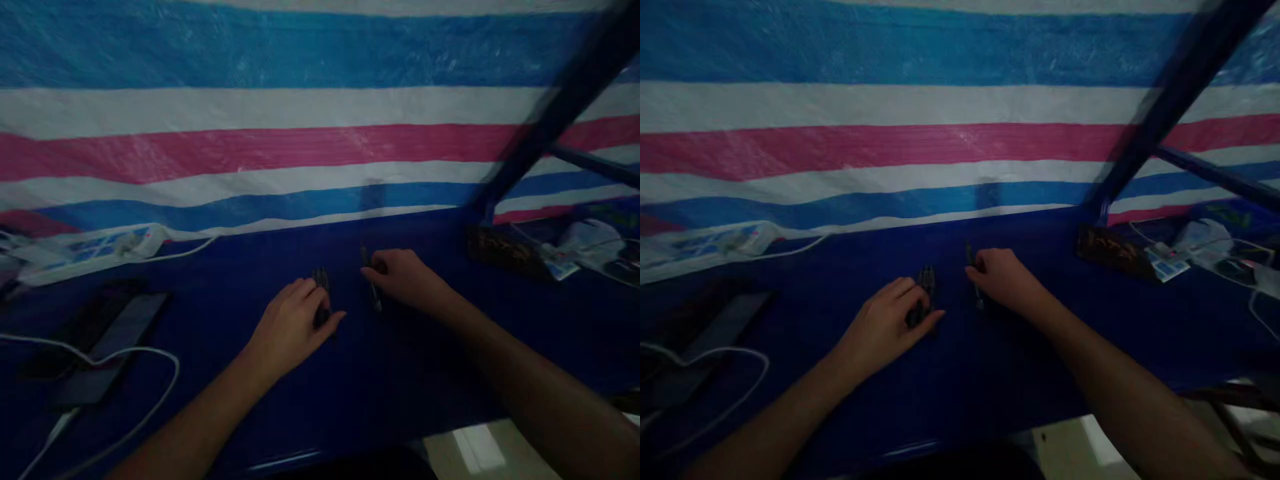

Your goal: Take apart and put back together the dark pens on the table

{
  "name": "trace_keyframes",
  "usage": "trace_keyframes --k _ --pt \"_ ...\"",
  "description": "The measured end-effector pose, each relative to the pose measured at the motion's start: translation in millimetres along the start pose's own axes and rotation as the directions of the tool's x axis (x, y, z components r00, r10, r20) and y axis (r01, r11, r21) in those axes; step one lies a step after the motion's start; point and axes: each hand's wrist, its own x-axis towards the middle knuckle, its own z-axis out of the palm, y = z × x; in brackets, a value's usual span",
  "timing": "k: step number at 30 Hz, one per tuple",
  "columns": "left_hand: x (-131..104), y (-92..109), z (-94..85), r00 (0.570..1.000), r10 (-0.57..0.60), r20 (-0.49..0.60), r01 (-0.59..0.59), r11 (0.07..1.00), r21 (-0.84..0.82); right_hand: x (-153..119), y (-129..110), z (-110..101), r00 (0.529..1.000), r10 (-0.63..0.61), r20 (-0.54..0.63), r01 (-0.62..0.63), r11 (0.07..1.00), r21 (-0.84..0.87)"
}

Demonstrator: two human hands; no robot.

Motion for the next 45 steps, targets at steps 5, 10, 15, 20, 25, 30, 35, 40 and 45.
trace_keyframes --k 5,10,15,20,25,30,35,40,45 --pt "-1.7 5.0 1.9 0.999 -0.006 0.045 0.002 0.996 0.095 3.4 10.9 7.9 0.995 -0.015 0.097 0.022 0.997 -0.075" --pt "1.3 15.0 1.9 0.978 -0.165 0.125 0.145 0.977 0.156 -3.0 8.0 6.3 0.998 0.012 0.061 -0.003 0.989 -0.146" --pt "4.4 25.5 -0.1 0.951 -0.263 0.163 0.223 0.948 0.228 -8.8 -1.4 6.0 0.999 -0.029 0.021 0.030 0.995 -0.097" --pt "2.2 29.0 2.7 0.949 -0.263 0.175 0.210 0.938 0.275 -10.9 -5.6 12.4 0.991 -0.131 0.002 0.131 0.991 0.034" --pt "-0.6 18.9 2.1 0.956 -0.274 0.105 0.264 0.960 0.096 -15.6 -11.3 15.9 0.973 -0.216 -0.084 0.229 0.951 0.207" --pt "-5.9 20.2 -1.0 0.989 -0.150 -0.013 0.138 0.941 -0.309 -18.6 -15.2 16.6 0.982 -0.161 -0.103 0.191 0.803 0.565" --pt "-8.7 21.4 0.1 0.998 -0.052 -0.037 0.033 0.916 -0.399 -13.6 -11.0 15.6 0.996 -0.077 -0.044 0.082 0.613 0.786" --pt "-7.7 12.2 -1.0 0.986 -0.013 -0.167 -0.027 0.971 -0.237 -14.9 -14.0 16.9 0.992 -0.099 0.076 -0.018 0.490 0.871" --pt "-4.3 11.4 -0.7 0.975 0.137 -0.174 -0.143 0.989 -0.026 -19.5 -19.9 18.3 0.968 -0.162 0.191 -0.112 0.401 0.909"
